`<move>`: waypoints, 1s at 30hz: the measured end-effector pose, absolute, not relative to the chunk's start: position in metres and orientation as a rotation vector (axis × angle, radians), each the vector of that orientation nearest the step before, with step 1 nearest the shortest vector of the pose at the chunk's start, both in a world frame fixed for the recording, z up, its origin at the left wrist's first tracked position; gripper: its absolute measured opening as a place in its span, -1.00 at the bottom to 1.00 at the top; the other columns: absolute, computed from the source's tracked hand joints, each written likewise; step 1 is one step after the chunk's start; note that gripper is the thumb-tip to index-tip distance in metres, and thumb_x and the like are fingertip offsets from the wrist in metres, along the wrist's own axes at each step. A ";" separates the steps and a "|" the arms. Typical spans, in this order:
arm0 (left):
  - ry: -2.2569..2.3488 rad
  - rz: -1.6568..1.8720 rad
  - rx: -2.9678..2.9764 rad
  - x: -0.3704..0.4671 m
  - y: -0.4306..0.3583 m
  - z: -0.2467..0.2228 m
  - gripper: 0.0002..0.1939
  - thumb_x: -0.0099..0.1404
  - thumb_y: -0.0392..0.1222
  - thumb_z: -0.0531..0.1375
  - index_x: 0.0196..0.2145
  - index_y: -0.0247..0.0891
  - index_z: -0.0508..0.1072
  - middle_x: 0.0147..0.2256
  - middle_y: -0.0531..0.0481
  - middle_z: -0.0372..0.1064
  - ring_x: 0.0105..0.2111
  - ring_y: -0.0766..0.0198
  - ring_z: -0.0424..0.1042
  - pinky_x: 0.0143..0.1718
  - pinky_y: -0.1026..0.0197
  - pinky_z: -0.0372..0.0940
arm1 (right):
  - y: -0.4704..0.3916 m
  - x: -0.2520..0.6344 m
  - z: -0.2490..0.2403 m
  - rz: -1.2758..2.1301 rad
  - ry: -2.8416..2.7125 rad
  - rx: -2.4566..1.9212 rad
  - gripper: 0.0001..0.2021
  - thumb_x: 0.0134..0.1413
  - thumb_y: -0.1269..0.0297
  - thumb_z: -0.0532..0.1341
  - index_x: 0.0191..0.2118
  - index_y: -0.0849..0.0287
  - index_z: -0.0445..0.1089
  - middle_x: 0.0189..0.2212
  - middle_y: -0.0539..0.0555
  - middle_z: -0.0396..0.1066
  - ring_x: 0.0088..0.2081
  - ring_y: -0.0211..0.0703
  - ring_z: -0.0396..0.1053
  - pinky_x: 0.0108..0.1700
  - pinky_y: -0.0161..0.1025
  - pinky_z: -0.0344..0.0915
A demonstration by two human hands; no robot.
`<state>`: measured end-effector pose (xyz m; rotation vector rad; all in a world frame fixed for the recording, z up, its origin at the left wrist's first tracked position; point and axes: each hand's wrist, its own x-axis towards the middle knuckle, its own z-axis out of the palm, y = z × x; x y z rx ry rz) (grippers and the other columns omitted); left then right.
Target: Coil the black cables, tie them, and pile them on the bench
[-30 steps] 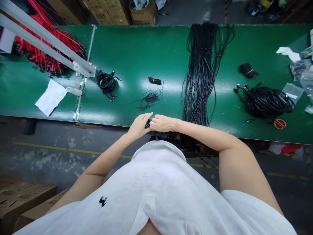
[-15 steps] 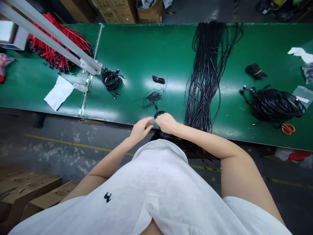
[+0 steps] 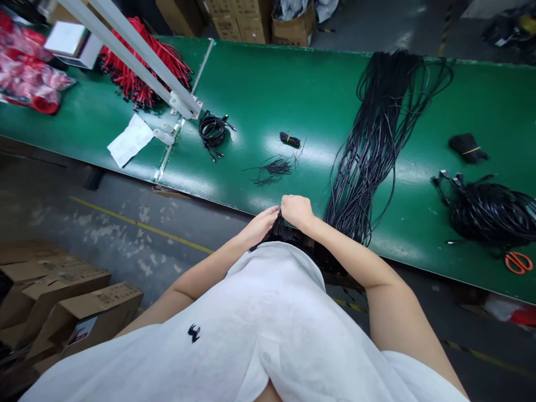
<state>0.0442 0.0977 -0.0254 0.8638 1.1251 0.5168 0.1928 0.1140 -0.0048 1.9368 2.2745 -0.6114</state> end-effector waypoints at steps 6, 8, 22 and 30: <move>1.191 0.650 0.229 0.050 0.114 -0.037 -0.71 0.37 -0.04 0.15 -0.40 -0.30 0.45 -0.41 -0.06 0.47 -0.34 0.26 0.44 -0.18 0.22 0.29 | 0.116 0.162 -0.006 -0.630 2.318 1.921 -0.67 0.30 0.32 -0.05 -0.23 0.28 0.46 -0.24 0.28 0.52 -0.23 -0.03 0.49 -0.36 -0.25 0.10; 1.191 0.827 0.244 0.056 0.122 -0.036 -0.73 0.40 -0.11 0.11 -0.39 -0.31 0.45 -0.38 -0.05 0.47 -0.29 0.27 0.43 -0.14 0.24 0.28 | 0.123 0.155 -0.004 -0.720 2.269 2.084 -0.68 0.29 0.31 -0.05 -0.31 0.23 0.44 -0.28 0.23 0.52 -0.28 -0.07 0.45 -0.38 -0.26 0.06; 1.108 0.828 0.754 -0.035 0.259 -0.030 -0.85 0.35 -0.36 0.12 -0.15 -0.32 0.45 -0.52 0.14 0.21 -0.48 0.42 0.23 -0.30 0.32 0.21 | 0.175 0.117 -0.056 -3.125 0.517 2.230 -0.61 -0.24 -0.01 0.41 -0.49 0.18 0.31 -0.67 -0.22 -0.24 -0.65 -0.47 -0.26 -0.63 -0.39 -0.18; 0.883 0.929 0.574 -0.141 0.454 -0.035 -0.82 0.45 -0.33 0.05 -0.18 -0.36 0.45 -0.46 0.12 0.21 -0.56 0.53 0.19 -0.41 0.39 0.25 | 0.144 0.129 -0.089 -3.029 -0.123 2.713 -0.51 -0.51 -0.02 0.52 -0.50 0.20 0.36 -0.67 -0.20 -0.16 -0.64 -0.51 -0.17 -0.64 -0.47 -0.07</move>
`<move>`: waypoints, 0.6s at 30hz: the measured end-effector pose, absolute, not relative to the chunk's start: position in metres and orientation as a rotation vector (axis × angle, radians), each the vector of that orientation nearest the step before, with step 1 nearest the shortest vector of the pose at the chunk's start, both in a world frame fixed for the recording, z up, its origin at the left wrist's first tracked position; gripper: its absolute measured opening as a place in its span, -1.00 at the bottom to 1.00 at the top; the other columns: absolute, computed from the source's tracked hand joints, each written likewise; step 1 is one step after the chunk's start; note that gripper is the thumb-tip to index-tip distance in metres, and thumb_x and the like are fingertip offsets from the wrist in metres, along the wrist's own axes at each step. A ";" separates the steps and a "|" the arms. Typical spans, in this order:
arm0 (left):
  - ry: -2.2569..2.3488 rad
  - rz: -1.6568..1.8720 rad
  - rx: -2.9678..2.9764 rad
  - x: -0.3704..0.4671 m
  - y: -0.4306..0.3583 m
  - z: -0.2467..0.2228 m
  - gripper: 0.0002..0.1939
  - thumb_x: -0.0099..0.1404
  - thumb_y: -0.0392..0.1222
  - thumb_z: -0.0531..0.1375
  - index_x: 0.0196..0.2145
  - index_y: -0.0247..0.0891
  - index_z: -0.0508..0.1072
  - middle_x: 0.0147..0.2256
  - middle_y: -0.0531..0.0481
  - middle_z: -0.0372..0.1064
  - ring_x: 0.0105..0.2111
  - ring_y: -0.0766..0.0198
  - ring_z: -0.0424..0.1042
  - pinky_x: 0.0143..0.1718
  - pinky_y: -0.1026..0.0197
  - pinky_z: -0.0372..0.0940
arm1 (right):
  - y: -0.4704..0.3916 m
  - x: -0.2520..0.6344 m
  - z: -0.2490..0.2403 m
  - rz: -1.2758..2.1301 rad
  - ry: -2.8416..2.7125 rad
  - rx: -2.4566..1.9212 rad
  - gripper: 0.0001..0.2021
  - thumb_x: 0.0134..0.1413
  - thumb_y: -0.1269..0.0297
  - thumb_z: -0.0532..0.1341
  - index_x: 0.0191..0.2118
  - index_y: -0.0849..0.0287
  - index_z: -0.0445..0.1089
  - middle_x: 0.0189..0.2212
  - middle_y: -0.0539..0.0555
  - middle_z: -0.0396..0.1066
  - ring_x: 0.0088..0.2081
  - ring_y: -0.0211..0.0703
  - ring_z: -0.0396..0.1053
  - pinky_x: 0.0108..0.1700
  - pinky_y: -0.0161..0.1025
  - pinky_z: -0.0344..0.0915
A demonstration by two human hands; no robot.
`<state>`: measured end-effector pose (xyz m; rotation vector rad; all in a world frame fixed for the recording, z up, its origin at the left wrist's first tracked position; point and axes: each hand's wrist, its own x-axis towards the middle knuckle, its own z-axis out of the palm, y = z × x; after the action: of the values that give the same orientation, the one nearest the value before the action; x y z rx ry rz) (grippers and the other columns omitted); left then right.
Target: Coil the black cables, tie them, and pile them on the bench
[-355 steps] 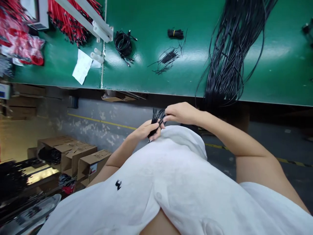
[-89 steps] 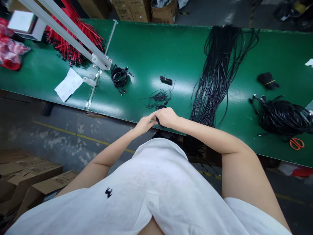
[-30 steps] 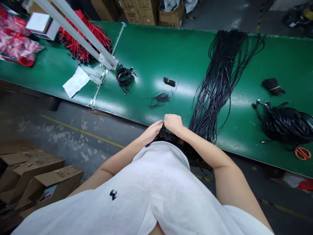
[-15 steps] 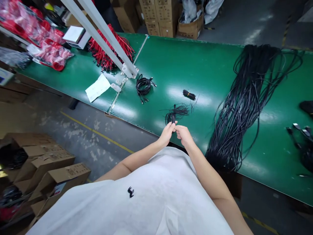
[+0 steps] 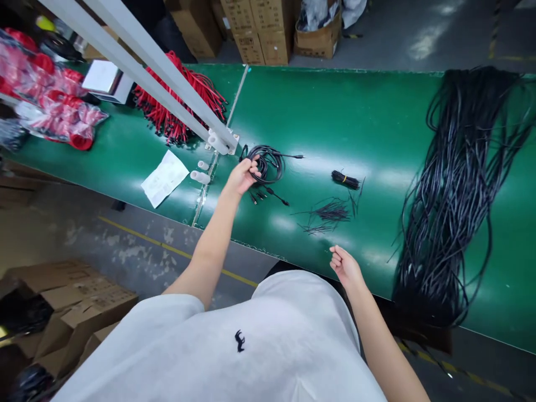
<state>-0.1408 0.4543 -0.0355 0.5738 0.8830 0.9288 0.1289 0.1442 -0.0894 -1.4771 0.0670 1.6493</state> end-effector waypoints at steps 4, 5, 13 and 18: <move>1.386 0.894 0.838 -0.181 0.515 -0.079 -0.83 0.43 -0.32 0.07 -0.23 -0.36 0.46 -0.43 0.04 0.32 -0.52 0.49 0.29 -0.34 0.37 0.32 | 0.118 0.120 -0.103 1.562 0.315 -1.547 -0.55 -0.55 0.06 0.54 -0.51 0.22 0.42 -0.67 -0.18 -0.09 -0.62 -0.52 -0.14 -0.63 -0.48 -0.04; 1.561 0.884 0.920 -0.187 0.521 -0.091 -0.83 0.43 -0.32 0.05 -0.23 -0.36 0.45 -0.41 0.01 0.35 -0.47 0.45 0.35 -0.29 0.34 0.35 | 0.112 0.115 -0.105 1.556 0.357 -1.556 -0.55 -0.55 0.07 0.54 -0.51 0.23 0.43 -0.67 -0.18 -0.08 -0.62 -0.52 -0.13 -0.63 -0.47 -0.04; 2.124 0.751 1.519 -0.196 0.500 -0.143 -0.55 0.37 -0.24 0.12 0.20 -0.29 0.25 0.26 -0.33 0.13 0.32 -0.01 0.07 0.30 -0.07 0.01 | 0.082 0.083 -0.114 1.624 0.320 -1.619 -0.53 -0.50 -0.03 0.50 -0.49 0.22 0.43 -0.66 -0.16 -0.06 -0.62 -0.47 -0.07 -0.59 -0.39 -0.04; 2.220 0.512 1.621 -0.201 0.512 -0.141 -0.58 0.31 -0.39 0.11 0.13 -0.40 0.30 0.09 -0.36 0.34 0.19 0.01 0.30 0.26 -0.03 0.11 | 0.065 0.091 -0.121 1.641 0.271 -1.631 -0.50 -0.49 -0.08 0.50 -0.49 0.22 0.43 -0.65 -0.15 -0.03 -0.60 -0.45 -0.04 -0.57 -0.38 -0.04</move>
<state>-0.2014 0.5118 -0.1414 1.6214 2.2199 0.5121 0.0906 0.0649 -0.1211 -1.6308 0.2709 1.6407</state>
